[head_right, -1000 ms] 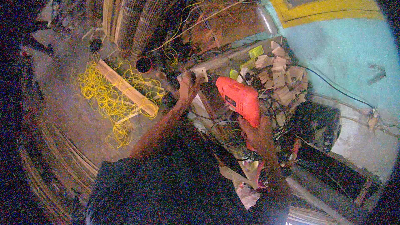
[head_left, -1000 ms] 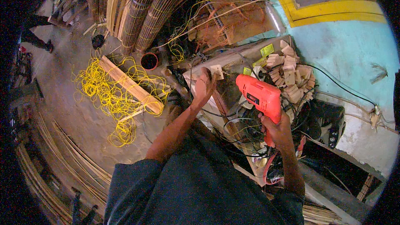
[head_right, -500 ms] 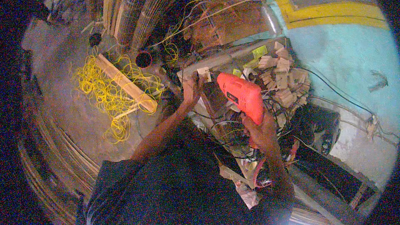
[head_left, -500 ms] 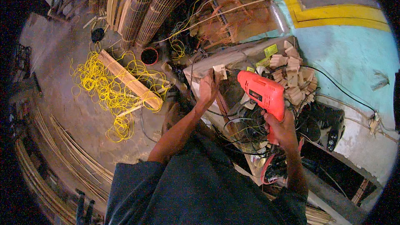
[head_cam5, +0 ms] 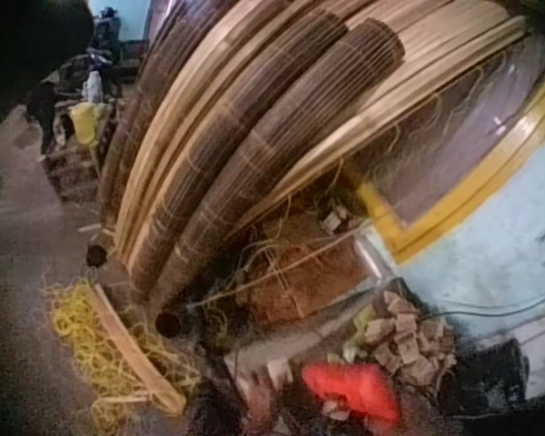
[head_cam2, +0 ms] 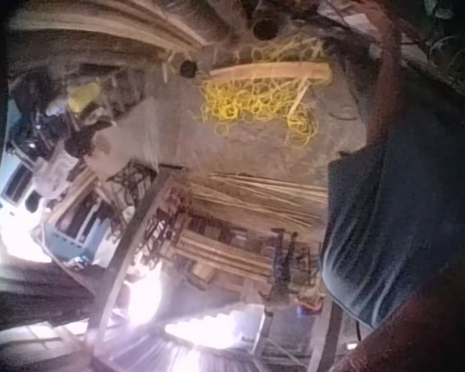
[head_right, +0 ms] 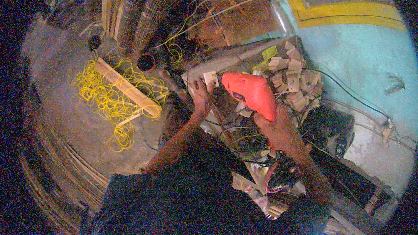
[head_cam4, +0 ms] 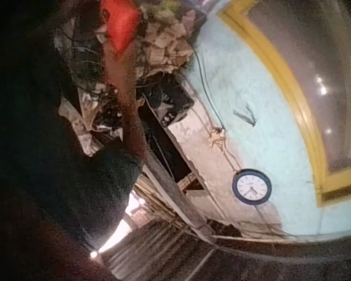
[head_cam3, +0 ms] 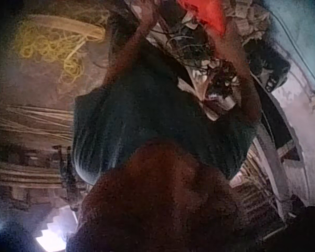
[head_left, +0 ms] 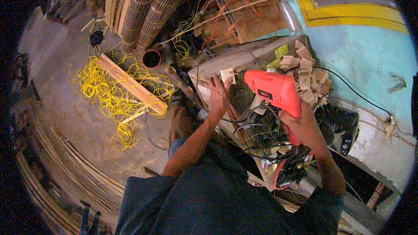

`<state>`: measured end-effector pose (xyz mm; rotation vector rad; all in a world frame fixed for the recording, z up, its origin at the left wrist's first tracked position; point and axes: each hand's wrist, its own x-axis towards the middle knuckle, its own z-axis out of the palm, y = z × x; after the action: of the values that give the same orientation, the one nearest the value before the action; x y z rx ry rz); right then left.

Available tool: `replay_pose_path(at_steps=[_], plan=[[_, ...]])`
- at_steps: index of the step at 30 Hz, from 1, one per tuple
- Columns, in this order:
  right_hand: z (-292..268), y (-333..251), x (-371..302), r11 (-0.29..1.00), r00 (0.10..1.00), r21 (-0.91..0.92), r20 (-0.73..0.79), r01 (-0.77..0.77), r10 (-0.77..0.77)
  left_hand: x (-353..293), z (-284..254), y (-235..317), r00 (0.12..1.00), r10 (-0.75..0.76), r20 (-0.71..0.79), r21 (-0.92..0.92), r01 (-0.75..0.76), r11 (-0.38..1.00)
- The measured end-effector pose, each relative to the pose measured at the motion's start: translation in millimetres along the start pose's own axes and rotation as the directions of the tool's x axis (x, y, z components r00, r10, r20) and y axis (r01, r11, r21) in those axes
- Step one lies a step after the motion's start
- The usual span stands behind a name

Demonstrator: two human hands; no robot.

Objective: The person uses a red power drill to make holes in small rectangular wooden blocks. They pick up each block, position it on a workbench, drill a hole, and then place the finished block into a pile.

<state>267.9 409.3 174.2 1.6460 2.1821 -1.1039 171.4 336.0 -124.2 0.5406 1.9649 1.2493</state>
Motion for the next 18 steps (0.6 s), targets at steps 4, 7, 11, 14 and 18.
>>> replay_pose_path(at_steps=[4, 7, 11, 14, 18], plan=[[-5, -12, 14, 0.986, 0.988, -0.114, 0.111, 0.121, -0.109, -2, 17, -10, 0.999, -0.045, 0.002, -0.008, 0.045, 0.999], [4, -17, 26, 0.961, 0.968, -0.143, 0.116, 0.238, -0.223, -3, 21, -13, 0.999, -0.032, -0.006, 0.012, 0.032, 0.999], [17, -21, 43, 0.984, 0.971, -0.020, 0.167, 0.179, -0.173, 1, 24, -16, 1.000, -0.029, -0.009, 0.026, 0.029, 0.999], [21, -18, 49, 0.967, 0.957, -0.043, 0.164, 0.249, -0.239, 1, 16, 1, 0.990, -0.136, 0.040, -0.048, 0.138, 0.989], [20, -11, 44, 0.969, 0.957, -0.042, 0.173, 0.244, -0.234, -1, 16, 0, 0.985, -0.168, 0.032, -0.103, 0.171, 0.980]])
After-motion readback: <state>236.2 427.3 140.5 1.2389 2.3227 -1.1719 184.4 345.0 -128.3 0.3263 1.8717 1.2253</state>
